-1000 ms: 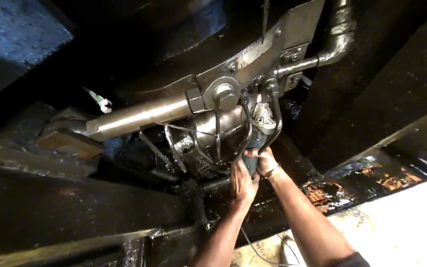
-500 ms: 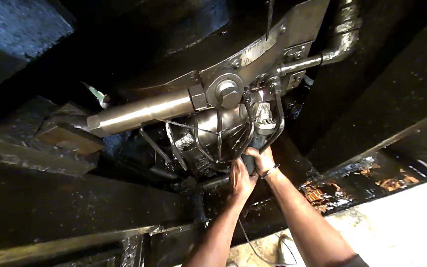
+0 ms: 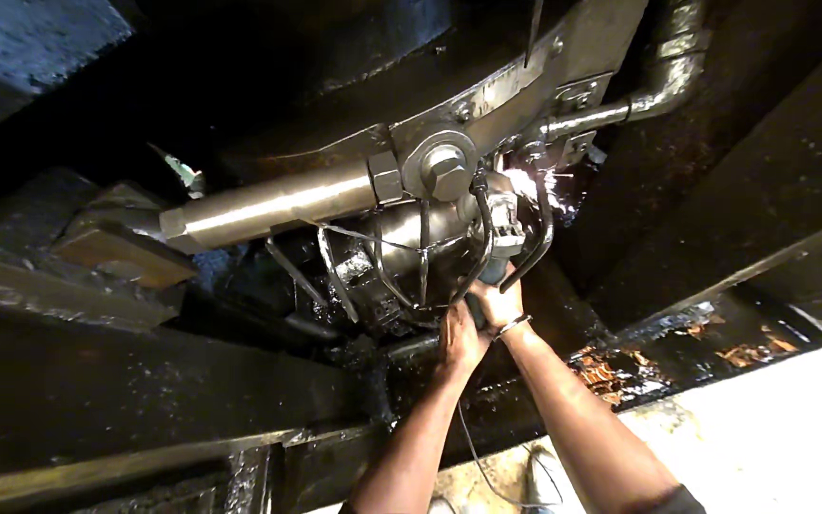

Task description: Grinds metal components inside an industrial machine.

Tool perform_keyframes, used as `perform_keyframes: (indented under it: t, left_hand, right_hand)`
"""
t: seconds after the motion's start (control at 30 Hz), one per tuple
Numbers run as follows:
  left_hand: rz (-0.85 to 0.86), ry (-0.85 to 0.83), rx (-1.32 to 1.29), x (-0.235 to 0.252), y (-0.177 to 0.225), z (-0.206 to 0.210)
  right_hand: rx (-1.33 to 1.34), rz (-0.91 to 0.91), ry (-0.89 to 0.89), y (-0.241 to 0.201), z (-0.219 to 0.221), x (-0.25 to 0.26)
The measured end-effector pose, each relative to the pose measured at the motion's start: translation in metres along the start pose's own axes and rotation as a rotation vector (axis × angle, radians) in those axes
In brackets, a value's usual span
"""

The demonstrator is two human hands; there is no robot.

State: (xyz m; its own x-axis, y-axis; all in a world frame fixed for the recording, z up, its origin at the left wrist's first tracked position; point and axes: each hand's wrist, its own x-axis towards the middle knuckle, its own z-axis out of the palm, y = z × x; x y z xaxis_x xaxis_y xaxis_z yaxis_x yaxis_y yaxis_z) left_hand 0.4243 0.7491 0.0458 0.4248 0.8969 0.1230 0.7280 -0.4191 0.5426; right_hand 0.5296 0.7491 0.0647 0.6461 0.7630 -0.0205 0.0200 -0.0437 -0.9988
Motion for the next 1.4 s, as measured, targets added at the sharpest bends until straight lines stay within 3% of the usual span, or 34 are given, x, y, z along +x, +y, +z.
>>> perform_keyframes:
  t: [0.57,0.97,1.4]
  left_hand:
    - [0.011,-0.138,-0.010,0.011,-0.006,-0.007]
    - [0.072,-0.160,-0.100,0.015,-0.016,-0.012]
    - [0.006,-0.240,-0.130,0.014,-0.018,-0.013]
  right_hand:
    - [-0.273,0.025,0.106,-0.015,0.010,0.009]
    - [-0.332,0.059,0.111,-0.025,0.017,0.007]
    - [-0.369,0.096,0.140,-0.019,0.021,0.003]
